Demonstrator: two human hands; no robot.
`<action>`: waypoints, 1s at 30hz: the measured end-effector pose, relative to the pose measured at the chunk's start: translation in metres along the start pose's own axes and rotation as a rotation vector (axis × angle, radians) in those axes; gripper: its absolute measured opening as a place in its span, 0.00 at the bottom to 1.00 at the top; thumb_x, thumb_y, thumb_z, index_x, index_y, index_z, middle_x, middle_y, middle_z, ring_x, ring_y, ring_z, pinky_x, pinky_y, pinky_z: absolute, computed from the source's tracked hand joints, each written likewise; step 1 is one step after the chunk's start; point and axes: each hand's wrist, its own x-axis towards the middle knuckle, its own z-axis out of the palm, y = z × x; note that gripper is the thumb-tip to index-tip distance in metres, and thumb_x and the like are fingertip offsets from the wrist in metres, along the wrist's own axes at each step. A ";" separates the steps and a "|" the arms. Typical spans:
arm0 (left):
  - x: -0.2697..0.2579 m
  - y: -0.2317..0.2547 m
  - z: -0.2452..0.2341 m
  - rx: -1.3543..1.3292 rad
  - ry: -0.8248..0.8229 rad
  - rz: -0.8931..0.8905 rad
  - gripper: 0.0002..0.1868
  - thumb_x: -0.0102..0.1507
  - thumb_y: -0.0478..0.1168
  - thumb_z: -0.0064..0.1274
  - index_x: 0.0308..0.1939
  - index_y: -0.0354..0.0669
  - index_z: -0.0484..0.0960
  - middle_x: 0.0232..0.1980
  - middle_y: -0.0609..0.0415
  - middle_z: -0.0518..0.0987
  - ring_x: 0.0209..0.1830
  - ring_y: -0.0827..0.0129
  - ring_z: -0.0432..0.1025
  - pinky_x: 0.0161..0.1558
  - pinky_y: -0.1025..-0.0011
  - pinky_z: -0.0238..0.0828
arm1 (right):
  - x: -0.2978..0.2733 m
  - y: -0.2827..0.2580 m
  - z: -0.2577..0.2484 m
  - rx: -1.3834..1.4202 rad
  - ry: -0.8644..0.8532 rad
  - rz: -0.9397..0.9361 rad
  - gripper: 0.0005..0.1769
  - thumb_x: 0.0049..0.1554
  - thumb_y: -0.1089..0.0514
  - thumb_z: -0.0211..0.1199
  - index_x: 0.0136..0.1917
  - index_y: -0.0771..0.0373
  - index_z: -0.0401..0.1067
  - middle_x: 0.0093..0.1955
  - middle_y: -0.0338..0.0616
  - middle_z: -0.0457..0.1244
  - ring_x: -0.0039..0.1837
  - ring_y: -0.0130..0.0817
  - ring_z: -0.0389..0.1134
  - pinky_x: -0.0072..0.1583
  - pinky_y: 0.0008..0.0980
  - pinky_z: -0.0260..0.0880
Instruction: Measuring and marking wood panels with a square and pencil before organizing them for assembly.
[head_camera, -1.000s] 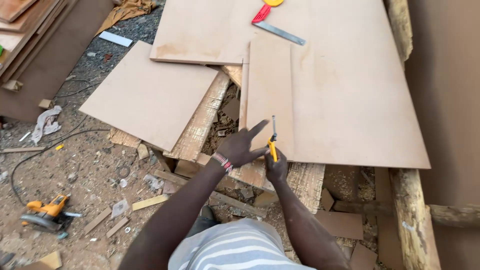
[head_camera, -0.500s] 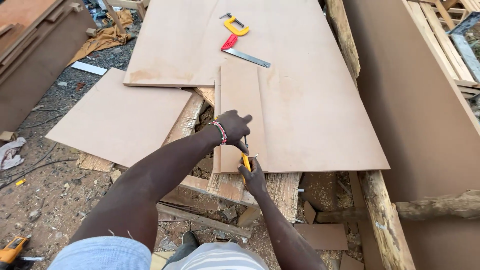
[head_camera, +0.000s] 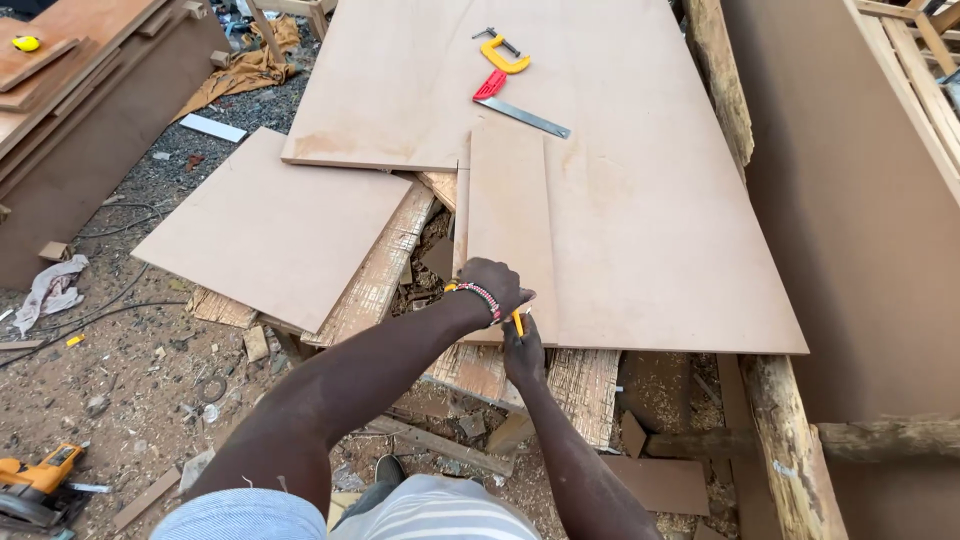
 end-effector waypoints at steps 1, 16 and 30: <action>0.012 0.001 0.014 -0.091 -0.051 -0.041 0.34 0.70 0.68 0.31 0.53 0.53 0.86 0.50 0.54 0.87 0.53 0.58 0.81 0.50 0.57 0.74 | 0.001 0.005 0.001 0.010 0.006 -0.002 0.14 0.67 0.46 0.55 0.49 0.59 0.71 0.34 0.43 0.63 0.40 0.38 0.71 0.50 0.39 0.68; 0.010 0.050 0.040 -2.116 -0.194 -0.268 0.29 0.71 0.50 0.20 0.52 0.20 0.60 0.43 0.21 0.81 0.26 0.48 0.80 0.23 0.66 0.75 | 0.041 0.079 0.013 0.543 0.017 -0.095 0.10 0.59 0.55 0.60 0.54 0.56 0.74 0.42 0.39 0.70 0.43 0.33 0.72 0.54 0.27 0.69; 0.047 0.075 0.017 -2.340 0.074 -0.441 0.25 0.66 0.42 0.44 0.59 0.25 0.60 0.44 0.31 0.84 0.13 0.72 0.70 0.18 0.58 0.80 | 0.071 0.096 0.012 -0.109 0.067 -0.051 0.06 0.56 0.46 0.63 0.43 0.43 0.80 0.40 0.35 0.72 0.48 0.35 0.75 0.50 0.35 0.73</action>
